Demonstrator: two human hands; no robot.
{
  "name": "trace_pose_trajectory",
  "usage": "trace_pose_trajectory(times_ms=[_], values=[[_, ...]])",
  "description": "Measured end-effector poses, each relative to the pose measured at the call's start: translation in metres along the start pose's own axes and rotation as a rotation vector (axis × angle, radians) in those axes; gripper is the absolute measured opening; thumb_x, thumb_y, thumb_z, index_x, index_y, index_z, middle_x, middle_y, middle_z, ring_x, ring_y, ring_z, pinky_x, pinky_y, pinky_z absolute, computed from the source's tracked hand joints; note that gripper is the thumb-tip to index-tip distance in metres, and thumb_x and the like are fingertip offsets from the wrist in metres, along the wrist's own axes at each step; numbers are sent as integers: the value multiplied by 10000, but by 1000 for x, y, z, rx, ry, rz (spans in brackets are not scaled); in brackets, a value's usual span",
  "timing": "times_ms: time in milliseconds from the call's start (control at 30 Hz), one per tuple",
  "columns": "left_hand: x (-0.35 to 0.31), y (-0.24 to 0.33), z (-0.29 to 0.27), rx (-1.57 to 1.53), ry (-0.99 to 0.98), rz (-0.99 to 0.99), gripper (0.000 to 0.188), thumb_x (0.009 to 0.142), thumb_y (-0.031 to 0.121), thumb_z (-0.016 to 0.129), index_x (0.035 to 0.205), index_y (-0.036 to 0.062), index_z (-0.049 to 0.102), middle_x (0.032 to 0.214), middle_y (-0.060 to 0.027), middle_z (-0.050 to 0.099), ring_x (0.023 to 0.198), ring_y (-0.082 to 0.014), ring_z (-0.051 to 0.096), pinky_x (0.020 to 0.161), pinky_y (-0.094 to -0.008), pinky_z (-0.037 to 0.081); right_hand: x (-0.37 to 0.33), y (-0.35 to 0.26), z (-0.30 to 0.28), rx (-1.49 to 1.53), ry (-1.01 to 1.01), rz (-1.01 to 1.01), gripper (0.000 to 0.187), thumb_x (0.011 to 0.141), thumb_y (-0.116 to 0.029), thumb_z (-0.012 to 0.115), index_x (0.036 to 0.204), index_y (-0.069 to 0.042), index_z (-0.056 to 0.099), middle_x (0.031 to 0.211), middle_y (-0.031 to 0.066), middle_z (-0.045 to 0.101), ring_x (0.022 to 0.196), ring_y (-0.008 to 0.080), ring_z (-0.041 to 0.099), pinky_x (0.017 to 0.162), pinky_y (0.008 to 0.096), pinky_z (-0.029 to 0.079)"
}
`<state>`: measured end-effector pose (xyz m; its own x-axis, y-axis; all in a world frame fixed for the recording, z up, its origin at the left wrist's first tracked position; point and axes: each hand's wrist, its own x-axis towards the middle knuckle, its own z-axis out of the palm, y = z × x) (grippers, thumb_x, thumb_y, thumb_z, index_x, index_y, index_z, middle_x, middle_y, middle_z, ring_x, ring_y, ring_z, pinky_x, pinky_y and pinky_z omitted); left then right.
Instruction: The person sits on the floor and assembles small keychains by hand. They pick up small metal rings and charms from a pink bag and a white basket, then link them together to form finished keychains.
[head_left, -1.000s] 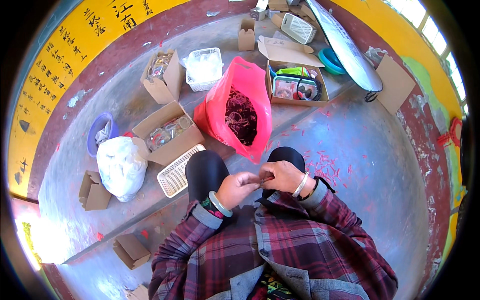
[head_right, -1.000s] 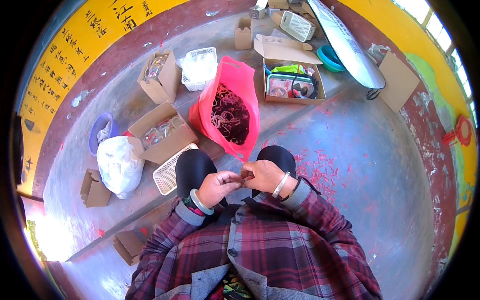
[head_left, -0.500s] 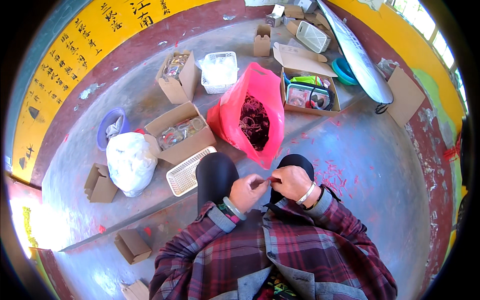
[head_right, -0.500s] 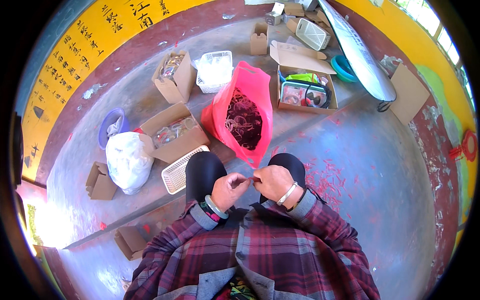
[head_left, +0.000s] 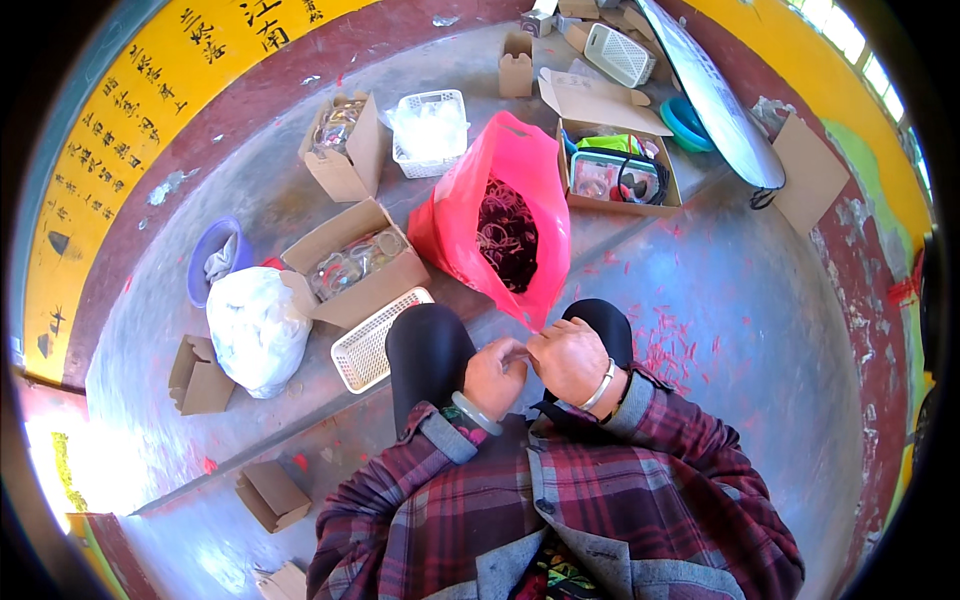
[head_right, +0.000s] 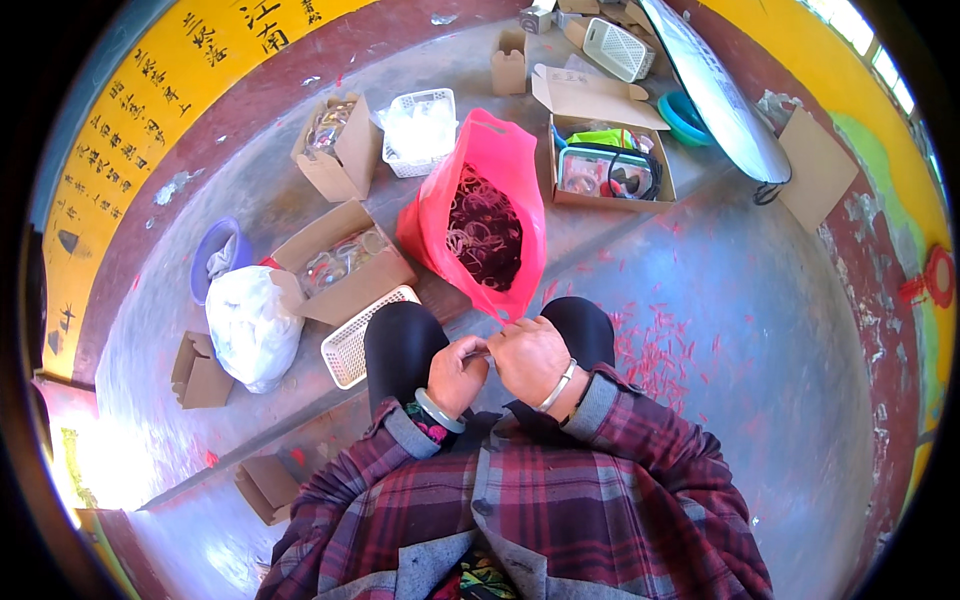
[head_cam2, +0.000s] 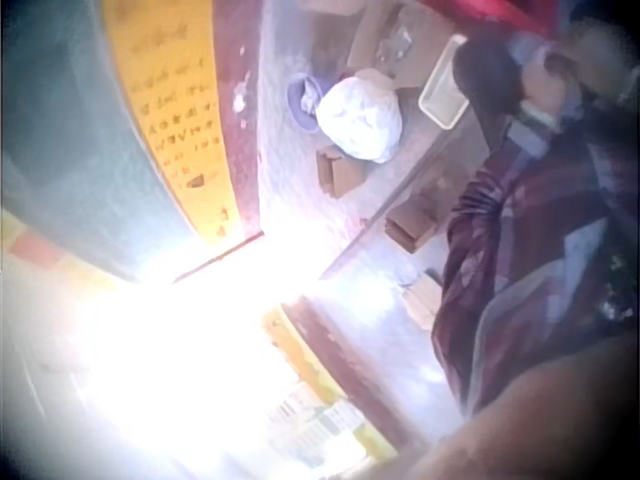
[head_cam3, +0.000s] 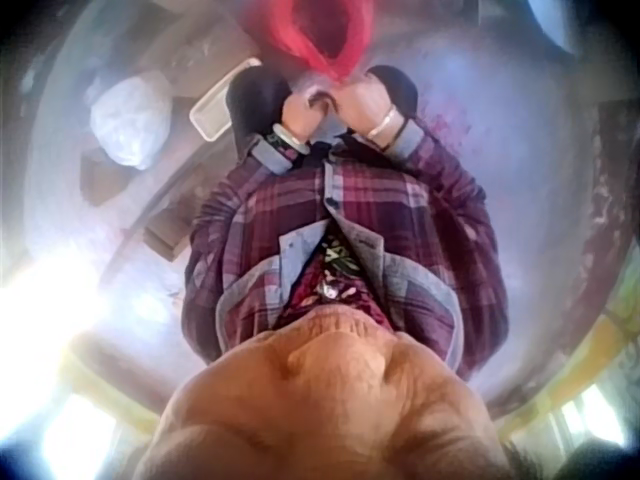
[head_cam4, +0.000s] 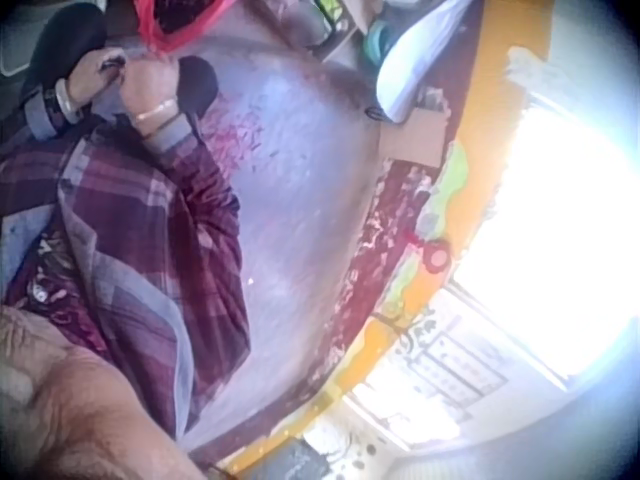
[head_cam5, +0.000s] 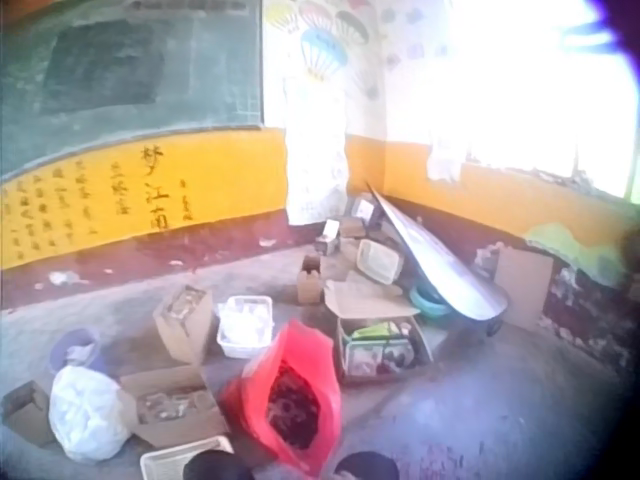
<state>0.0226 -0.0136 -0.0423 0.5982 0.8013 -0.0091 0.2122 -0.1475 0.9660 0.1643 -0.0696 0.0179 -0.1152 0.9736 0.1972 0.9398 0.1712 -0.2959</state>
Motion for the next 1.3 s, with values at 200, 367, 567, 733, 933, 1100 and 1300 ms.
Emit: trace_pose_trajectory(times_ms=[200, 367, 567, 733, 933, 1100, 1300], values=[[9, -12, -4, 68, 9, 57, 174, 741, 41, 530, 872, -4, 635, 855, -171, 635, 806, -290, 627, 718, -335, 486, 13, 11, 10, 45, -94, -35, 90, 710, -133, 546, 725, -66, 604, 711, 97, 614, 739, 274, 596, 659, 392, 440], [15, -11, -11, -27, -84, -174, 218, 754, 36, 505, 902, 6, 663, 879, -160, 649, 820, -246, 631, 748, -318, 478, 30, 32, 9, 213, -249, 14, 122, 740, -186, 580, 705, -71, 603, 678, 122, 598, 660, 300, 594, 584, 408, 444], [22, -55, -1, -137, -213, -142, 224, 763, 48, 481, 871, 1, 671, 878, -159, 657, 836, -241, 627, 770, -310, 472, 85, 86, 6, 656, 56, 254, 143, 771, -143, 534, 818, -77, 651, 784, 138, 629, 765, 329, 607, 651, 405, 480], [27, -50, -2, -63, -336, -155, 246, 780, 34, 462, 923, -35, 650, 917, -133, 663, 888, -186, 616, 818, -286, 457, 115, 126, 91, 338, 3, 331, 193, 769, -102, 500, 862, -52, 662, 875, 187, 632, 815, 347, 611, 700, 414, 488], [30, -48, -4, 22, -348, -140, 252, 773, 42, 455, 920, -38, 643, 917, -147, 655, 890, -219, 621, 822, -292, 456, 129, 139, 190, 59, -551, 449, 260, 810, -134, 489, 970, -17, 658, 977, 228, 620, 930, 346, 611, 777, 398, 505], [31, -50, -2, 4, -374, -152, 256, 771, 41, 454, 928, -39, 640, 920, -150, 652, 887, -222, 622, 821, -292, 457, 133, 141, 215, -95, -606, 463, 352, 775, -314, 545, 996, -67, 665, 1037, 199, 617, 969, 308, 606, 813, 409, 491], [32, -47, -3, 21, -374, -156, 259, 769, 43, 454, 934, -42, 634, 922, -149, 652, 878, -215, 621, 817, -291, 459, 133, 135, 217, -88, -601, 492, 282, 813, -239, 515, 1010, -113, 672, 1076, 156, 617, 964, 286, 617, 780, 408, 501]])
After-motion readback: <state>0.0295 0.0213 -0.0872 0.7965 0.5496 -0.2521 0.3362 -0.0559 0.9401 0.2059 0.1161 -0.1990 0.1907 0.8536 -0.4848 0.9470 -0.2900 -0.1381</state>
